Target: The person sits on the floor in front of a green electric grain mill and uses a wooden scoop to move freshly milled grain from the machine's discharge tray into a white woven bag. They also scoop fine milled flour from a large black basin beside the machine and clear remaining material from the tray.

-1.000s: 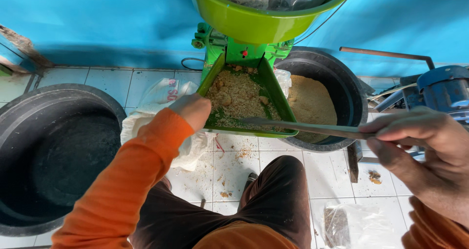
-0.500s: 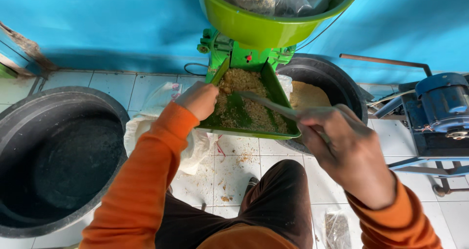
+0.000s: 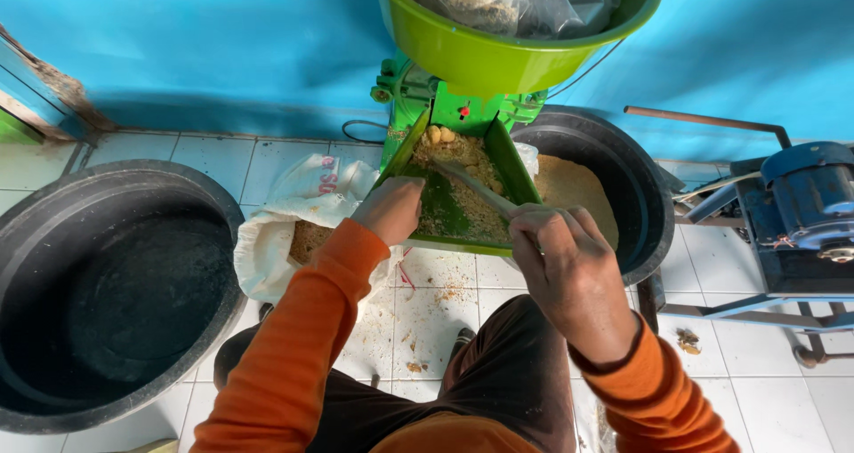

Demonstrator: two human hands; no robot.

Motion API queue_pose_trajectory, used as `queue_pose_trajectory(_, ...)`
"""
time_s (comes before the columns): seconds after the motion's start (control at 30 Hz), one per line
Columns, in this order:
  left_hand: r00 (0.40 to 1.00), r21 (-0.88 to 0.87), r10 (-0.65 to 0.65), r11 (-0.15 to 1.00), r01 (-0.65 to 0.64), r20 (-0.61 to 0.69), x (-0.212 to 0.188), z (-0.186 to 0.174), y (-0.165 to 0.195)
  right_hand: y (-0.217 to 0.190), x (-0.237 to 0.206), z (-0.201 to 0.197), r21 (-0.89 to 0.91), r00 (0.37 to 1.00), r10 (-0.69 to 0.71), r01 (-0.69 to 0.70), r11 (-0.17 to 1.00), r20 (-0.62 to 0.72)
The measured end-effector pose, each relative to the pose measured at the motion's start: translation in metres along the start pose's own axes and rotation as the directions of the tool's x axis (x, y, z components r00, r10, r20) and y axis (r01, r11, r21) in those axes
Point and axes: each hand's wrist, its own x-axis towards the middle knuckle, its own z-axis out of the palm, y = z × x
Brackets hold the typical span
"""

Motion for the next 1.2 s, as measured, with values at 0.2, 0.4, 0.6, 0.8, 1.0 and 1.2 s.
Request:
queue_pose_trajectory(0.2,0.999,0.004,0.0,1.0,0.0,0.035,0.008,-0.003,0.011,0.005,-0.007,0.025,-0.05,0.997,0.053,-0.05,0.998,0.064)
queue_pose_trajectory(0.4,0.999,0.006,-0.039,0.999,0.039,-0.019,0.0,-0.008,0.02,0.007,-0.013,0.03,-0.064,0.998,0.059,-0.06,0.996,-0.011)
queue_pose_trajectory(0.6,1.0,-0.015,-0.027,1.0,0.026,-0.017,0.0,-0.01,0.022,0.015,-0.02,0.05,-0.118,0.998,0.067,-0.065,0.991,0.017)
queue_pose_trajectory(0.8,0.999,-0.012,-0.024,1.0,0.024,-0.022,0.001,-0.011,0.022,0.008,-0.015,0.036,-0.125,0.995,0.095,-0.091,0.988,0.025)
queue_pose_trajectory(1.0,0.999,-0.018,-0.006,1.0,0.005,-0.046,-0.003,-0.012,0.021,0.0,0.0,0.007,-0.125,0.996,0.083,-0.087,0.988,-0.037)
queue_pose_trajectory(1.2,1.0,-0.011,-0.025,1.0,0.024,-0.015,-0.004,-0.016,0.026,0.015,0.012,0.011,-0.058,0.996,0.09,-0.089,0.994,0.026)
